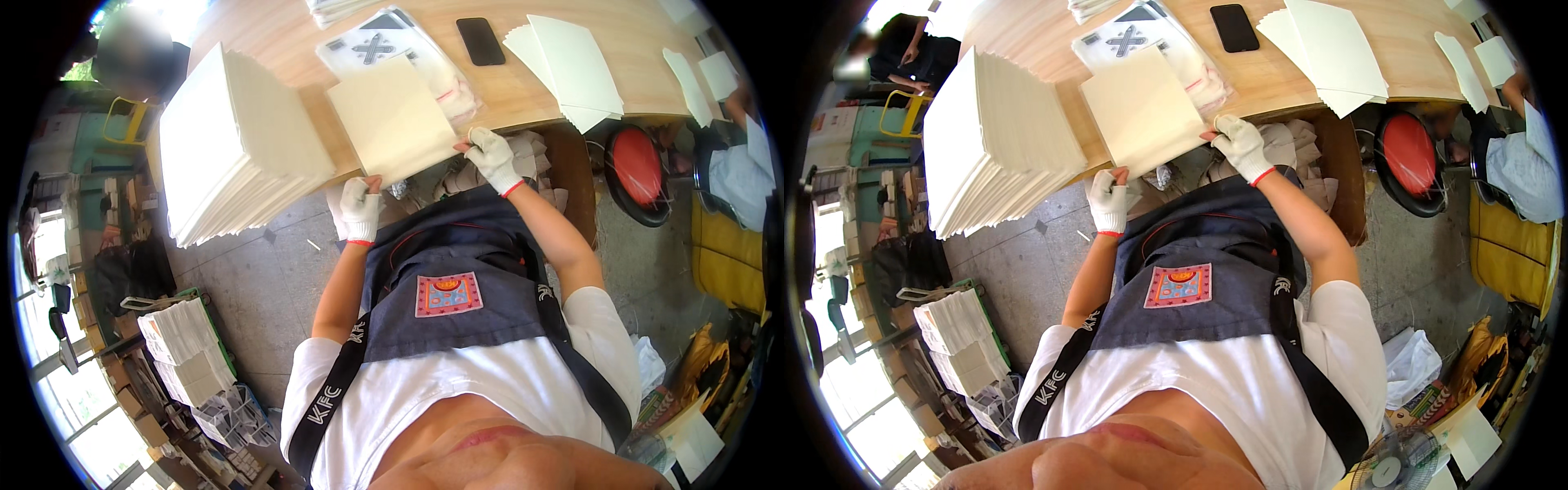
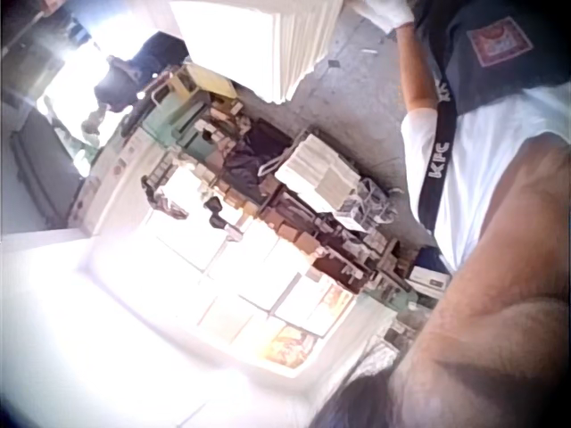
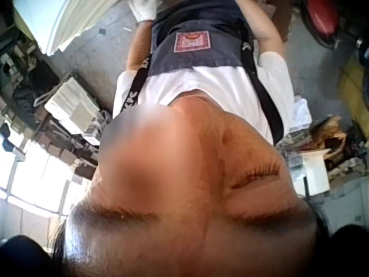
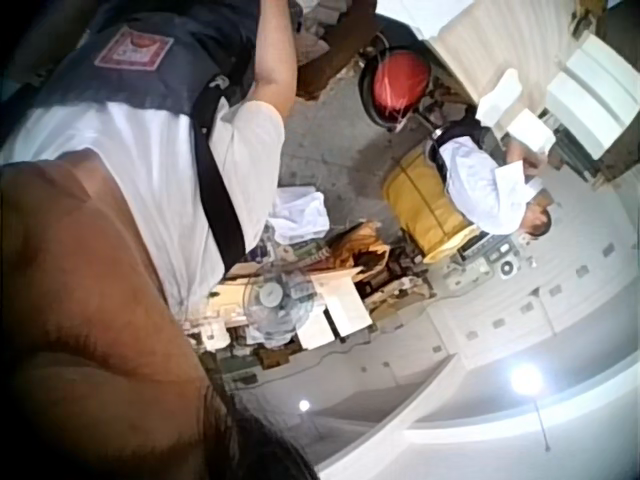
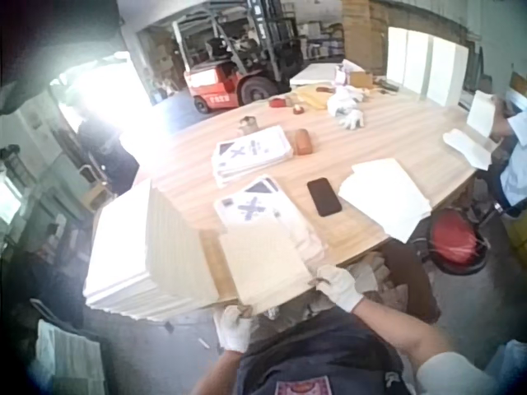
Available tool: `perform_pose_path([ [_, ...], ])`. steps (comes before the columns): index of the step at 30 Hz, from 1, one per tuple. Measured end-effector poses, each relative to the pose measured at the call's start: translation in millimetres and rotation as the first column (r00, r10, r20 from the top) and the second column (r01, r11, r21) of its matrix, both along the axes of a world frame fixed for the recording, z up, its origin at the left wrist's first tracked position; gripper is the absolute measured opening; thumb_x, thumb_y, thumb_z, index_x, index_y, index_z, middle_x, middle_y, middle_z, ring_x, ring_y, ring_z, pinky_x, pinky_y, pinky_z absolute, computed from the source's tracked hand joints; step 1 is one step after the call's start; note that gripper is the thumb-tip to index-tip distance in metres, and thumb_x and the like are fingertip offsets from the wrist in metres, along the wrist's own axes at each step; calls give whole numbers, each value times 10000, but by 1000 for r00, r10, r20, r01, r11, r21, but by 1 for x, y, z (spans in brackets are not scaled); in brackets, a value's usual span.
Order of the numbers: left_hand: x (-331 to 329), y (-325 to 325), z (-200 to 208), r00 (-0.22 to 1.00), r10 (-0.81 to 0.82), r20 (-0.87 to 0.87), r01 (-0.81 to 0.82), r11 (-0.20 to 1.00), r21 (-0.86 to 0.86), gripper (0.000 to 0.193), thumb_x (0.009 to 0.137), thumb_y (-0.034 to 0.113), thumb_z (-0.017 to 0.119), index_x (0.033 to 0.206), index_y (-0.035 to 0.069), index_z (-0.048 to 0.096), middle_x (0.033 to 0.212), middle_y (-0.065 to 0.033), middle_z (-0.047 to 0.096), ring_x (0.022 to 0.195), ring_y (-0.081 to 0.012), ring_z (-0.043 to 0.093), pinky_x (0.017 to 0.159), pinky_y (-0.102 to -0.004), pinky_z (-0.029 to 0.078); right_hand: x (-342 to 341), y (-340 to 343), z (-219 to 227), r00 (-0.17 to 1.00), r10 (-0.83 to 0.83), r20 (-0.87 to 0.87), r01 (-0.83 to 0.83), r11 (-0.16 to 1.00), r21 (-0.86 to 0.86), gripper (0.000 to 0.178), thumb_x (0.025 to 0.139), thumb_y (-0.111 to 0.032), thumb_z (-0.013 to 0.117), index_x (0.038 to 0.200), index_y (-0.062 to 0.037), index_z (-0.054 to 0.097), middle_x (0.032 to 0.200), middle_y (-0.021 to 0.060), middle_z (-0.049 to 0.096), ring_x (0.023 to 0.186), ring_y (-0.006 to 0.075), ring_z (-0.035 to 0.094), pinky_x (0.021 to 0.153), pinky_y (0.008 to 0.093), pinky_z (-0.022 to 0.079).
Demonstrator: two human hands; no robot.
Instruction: The person repeatedly picks up a white rectangular sheet from a stack, places it inside a clear plastic sleeve, and sets the packaged item onto a growing pile on the table. The person wears white gloves and a KFC apron while performing this repetitive packing task.
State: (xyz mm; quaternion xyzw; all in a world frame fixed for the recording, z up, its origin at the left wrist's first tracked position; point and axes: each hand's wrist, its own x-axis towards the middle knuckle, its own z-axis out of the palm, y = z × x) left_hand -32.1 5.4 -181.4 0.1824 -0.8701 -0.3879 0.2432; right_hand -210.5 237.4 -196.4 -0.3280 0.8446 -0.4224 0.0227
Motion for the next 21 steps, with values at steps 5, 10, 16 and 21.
perform_pose_path([
  [5,-12,16,-10,938,346,31,-209,490,846,177,836,96,630,995,80,552,711,24,527,526,-55,468,451,-202,387,20,-26,-18,642,-184,744,373,923,-94,228,853,-247,600,798,-40,524,681,4,564,507,75,485,479,262,403],
  [10,-5,-3,-4,983,170,67,-124,355,926,209,847,134,625,1025,55,551,711,4,547,538,-71,505,477,-199,410,23,-19,7,624,-160,765,359,928,-99,203,895,-255,509,812,-71,521,672,20,559,496,89,490,455,236,403],
  [16,12,-4,138,1000,-2,-5,3,984,179,242,827,135,656,999,-22,593,676,16,481,625,-58,441,559,-203,377,30,-34,20,226,451,863,294,813,-502,167,923,-238,537,949,-77,571,702,-18,572,510,45,489,430,207,391],
  [21,59,-37,223,965,170,-202,-183,982,-47,188,828,18,593,1007,-37,617,770,15,544,671,-55,473,582,-187,370,39,-104,128,454,612,648,87,693,-715,198,922,-249,537,915,-53,564,695,-41,527,544,39,461,464,195,362],
])
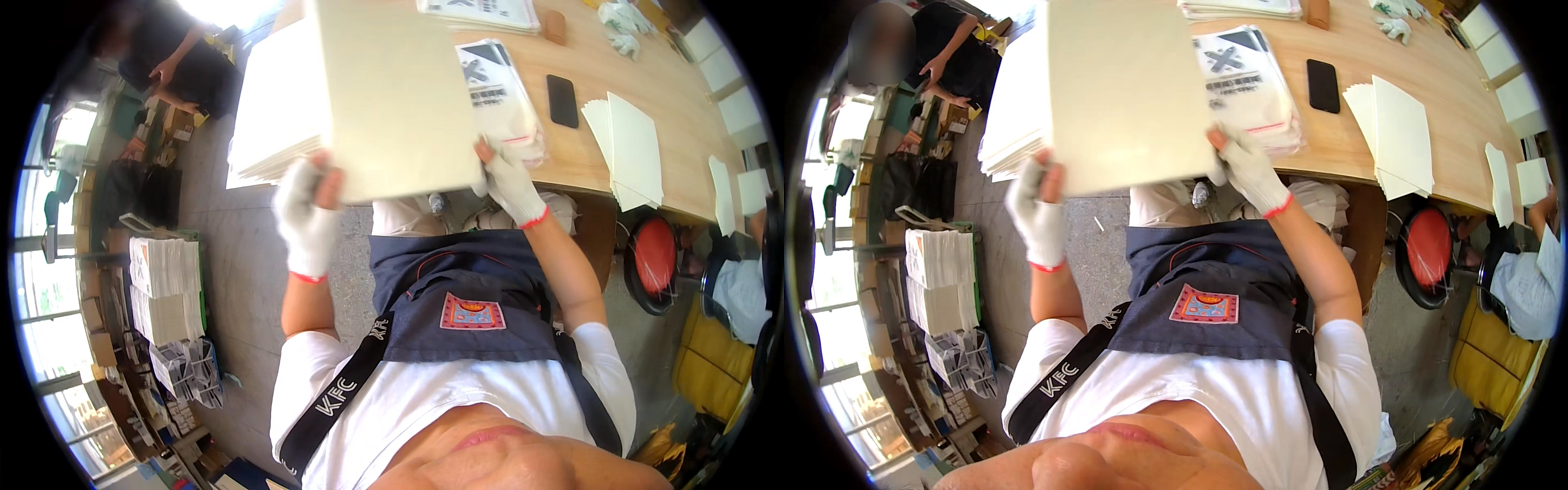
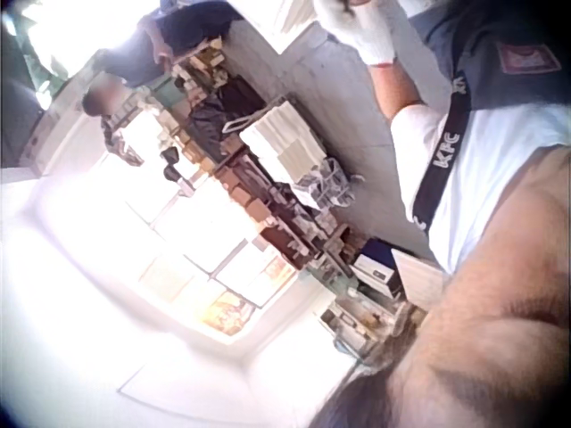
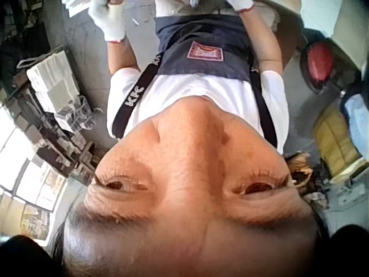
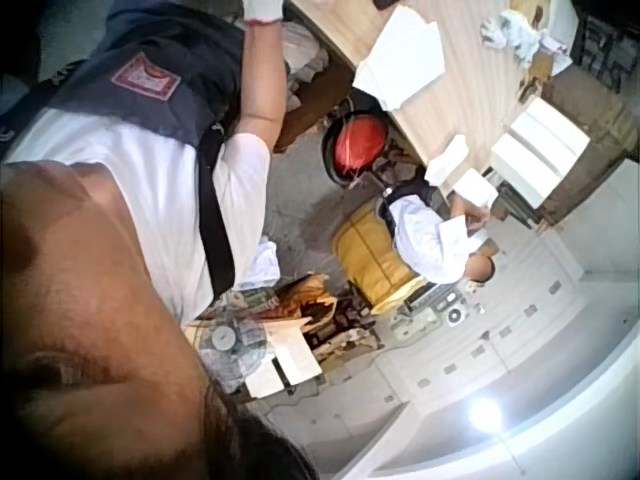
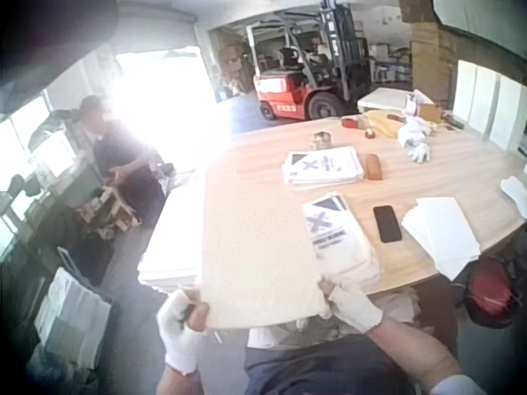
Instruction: The person repeatedly picks up a white rectangular sheet from a stack, places it inside a clear plastic sleeve, and sets the packaged item onto a growing pile on the table. The person wears white gloves and a KFC apron while performing this repetitive packing task.
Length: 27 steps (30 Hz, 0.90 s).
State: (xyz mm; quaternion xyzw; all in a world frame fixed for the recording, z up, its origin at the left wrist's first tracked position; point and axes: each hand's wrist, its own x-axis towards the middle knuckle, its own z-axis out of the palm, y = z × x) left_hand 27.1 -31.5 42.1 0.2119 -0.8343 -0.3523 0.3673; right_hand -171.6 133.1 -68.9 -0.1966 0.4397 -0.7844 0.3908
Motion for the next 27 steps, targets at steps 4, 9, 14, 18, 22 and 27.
perform_pose_path([
  [4,11,-61,41,963,180,-202,-184,983,0,293,910,100,473,1111,-89,571,965,-67,611,863,-113,555,760,-221,431,1,-79,81,964,70,-255,-67,998,18,282,892,-317,569,750,-74,545,570,-24,496,494,45,444,463,192,345],
  [9,41,-147,9,903,351,248,-315,933,-175,448,770,90,367,1142,-47,575,956,-134,596,960,-197,566,840,-243,419,7,-124,109,885,303,-354,-195,931,308,314,868,-353,588,737,-69,563,587,2,553,443,67,460,423,225,372],
  [14,41,-136,-46,861,309,-404,-29,823,568,398,890,143,405,1247,-20,475,983,-96,560,908,-223,561,824,-363,447,-3,-84,89,946,213,-247,-184,974,135,287,884,-339,566,778,-75,602,623,5,571,496,76,500,453,228,398],
  [18,57,-118,-146,813,491,-314,-96,644,759,498,953,338,407,1317,-2,391,1292,-118,460,1160,-252,462,1013,-394,348,-40,-7,-4,970,-109,-219,133,986,96,220,897,-271,549,891,-63,618,790,8,609,655,70,553,546,208,431],
  [22,97,-84,-280,863,503,51,-409,635,655,347,907,140,445,1201,-29,518,1054,-94,602,826,-152,580,685,-260,467,-74,115,-57,744,-646,-172,656,654,376,235,872,-159,503,1081,-53,518,810,67,615,596,108,551,530,227,463],
  [27,25,13,-281,981,136,-141,41,562,826,276,833,-43,454,1078,-49,581,1114,-107,588,1063,-180,530,929,-283,407,-134,243,-104,629,-700,339,580,712,395,188,924,-207,423,1018,-50,464,876,147,617,515,136,533,429,235,482],
])
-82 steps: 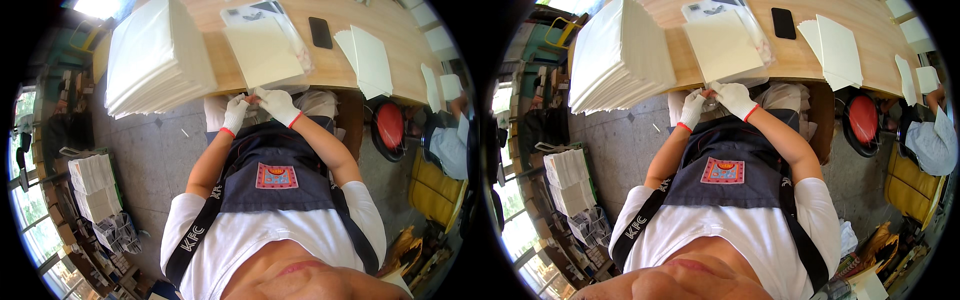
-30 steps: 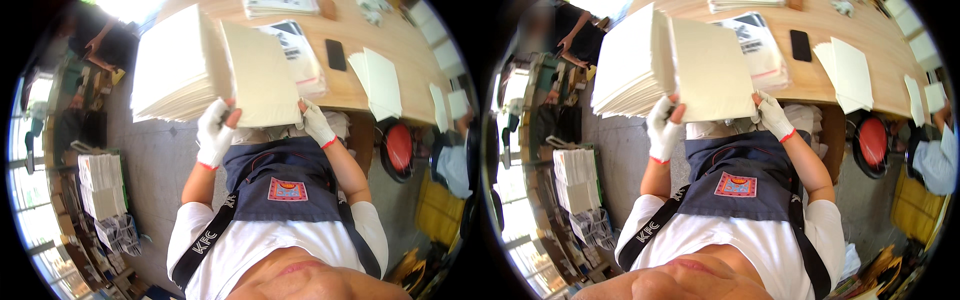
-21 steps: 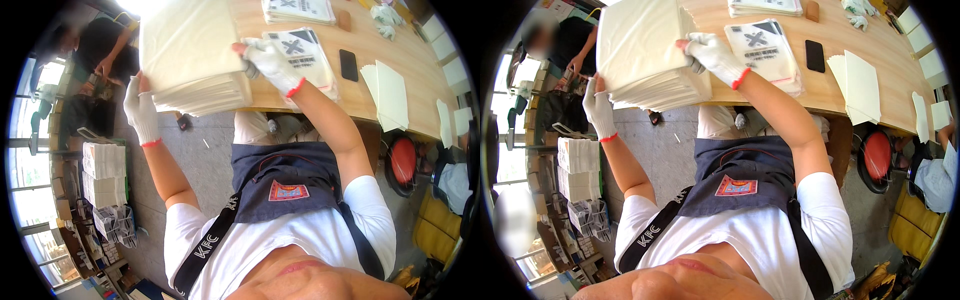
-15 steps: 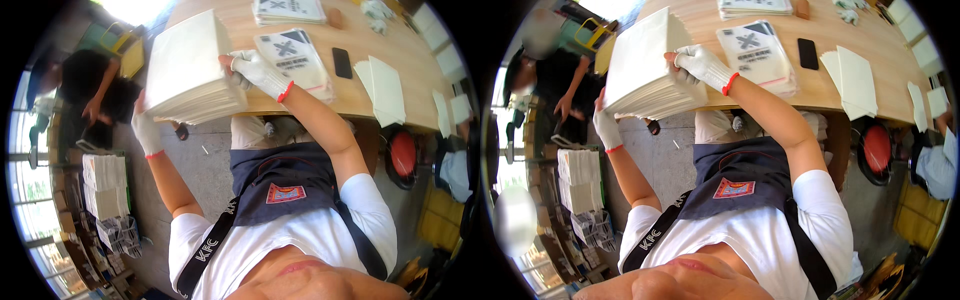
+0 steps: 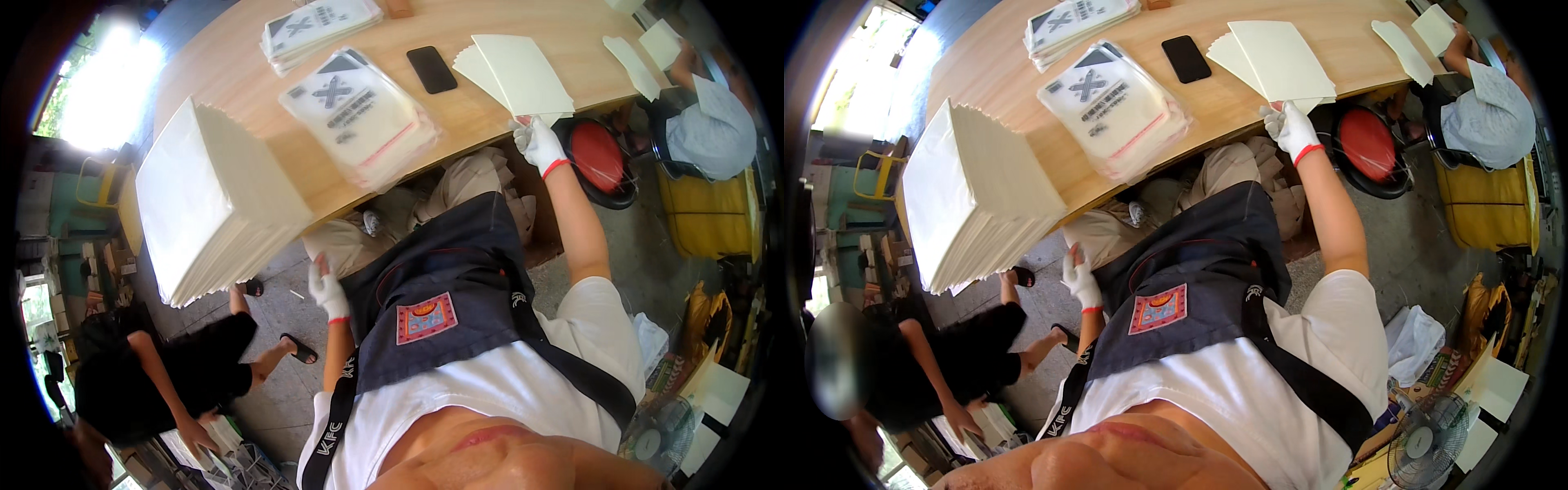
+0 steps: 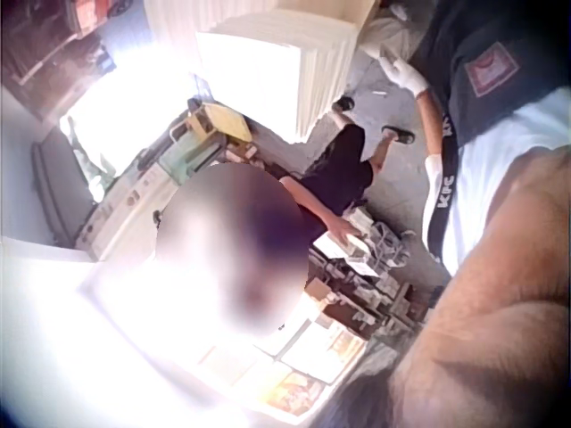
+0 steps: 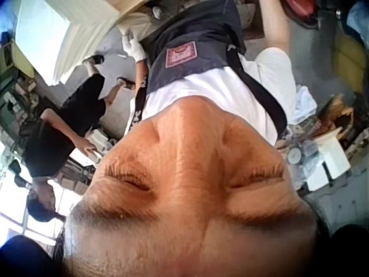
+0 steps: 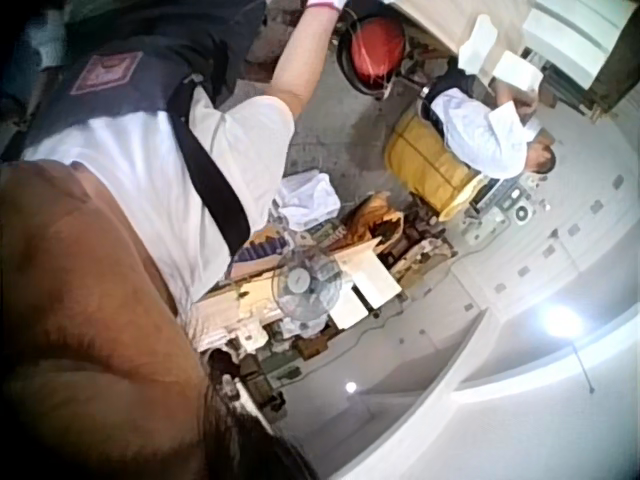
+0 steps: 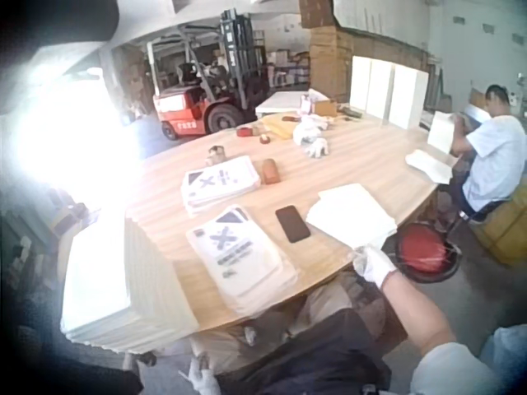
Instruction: The person repeatedly picks up a white rectangular sheet from a stack, places it inside a clear plastic sleeve, and sets the packaged item onto a growing pile on the table. The person wears white gloves and a KFC apron while performing this repetitive packing task.
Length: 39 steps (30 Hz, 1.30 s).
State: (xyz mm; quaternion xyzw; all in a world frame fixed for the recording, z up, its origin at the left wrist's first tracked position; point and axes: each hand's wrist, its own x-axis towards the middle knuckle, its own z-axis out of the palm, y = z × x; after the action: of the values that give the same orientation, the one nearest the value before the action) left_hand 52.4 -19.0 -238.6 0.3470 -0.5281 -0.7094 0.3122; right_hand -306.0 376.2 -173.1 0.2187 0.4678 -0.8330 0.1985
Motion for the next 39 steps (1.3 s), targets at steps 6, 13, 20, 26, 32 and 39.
perform_pose_path([
  [6,-112,30,86,888,-326,326,444,419,-792,279,789,-9,548,1053,49,616,1009,-130,604,964,-292,562,823,-342,444,-6,-9,7,991,-6,130,20,994,-108,254,975,-305,344,1109,-94,390,1016,216,590,548,139,535,418,215,486],
  [13,-204,24,127,833,-181,523,549,156,-821,181,806,146,564,966,91,627,1014,-108,614,962,-279,574,794,-390,466,-18,-4,4,997,72,22,-65,968,-243,294,949,-311,427,1003,-33,505,907,182,638,541,168,555,440,230,497],
  [20,-239,20,125,475,180,861,880,-84,-468,323,722,213,633,1031,131,585,1058,-64,595,997,-265,578,820,-386,489,-67,40,-18,964,-259,63,267,935,-235,158,936,-253,491,971,-104,530,695,59,563,482,130,505,361,222,415],
  [26,-231,-14,100,656,85,750,753,-19,-657,253,710,102,588,954,168,587,987,-31,593,955,-251,572,749,-382,500,-40,37,11,976,144,161,-90,948,-305,228,898,-233,543,990,-27,578,738,21,600,498,80,547,365,171,435],
  [32,-213,-19,98,720,147,678,666,130,-735,195,719,78,551,885,169,599,934,-20,598,883,-237,585,697,-379,488,-28,92,-24,955,-267,-130,270,963,7,161,906,-114,417,1050,-57,460,782,77,524,505,145,467,356,234,348],
  [39,-195,-17,100,783,-16,622,588,347,-731,200,754,86,511,918,159,600,958,-43,595,803,-256,603,682,-369,479,69,16,61,967,-61,-247,30,992,-125,353,845,-77,509,1182,21,467,1102,134,582,911,221,624,739,338,535],
])
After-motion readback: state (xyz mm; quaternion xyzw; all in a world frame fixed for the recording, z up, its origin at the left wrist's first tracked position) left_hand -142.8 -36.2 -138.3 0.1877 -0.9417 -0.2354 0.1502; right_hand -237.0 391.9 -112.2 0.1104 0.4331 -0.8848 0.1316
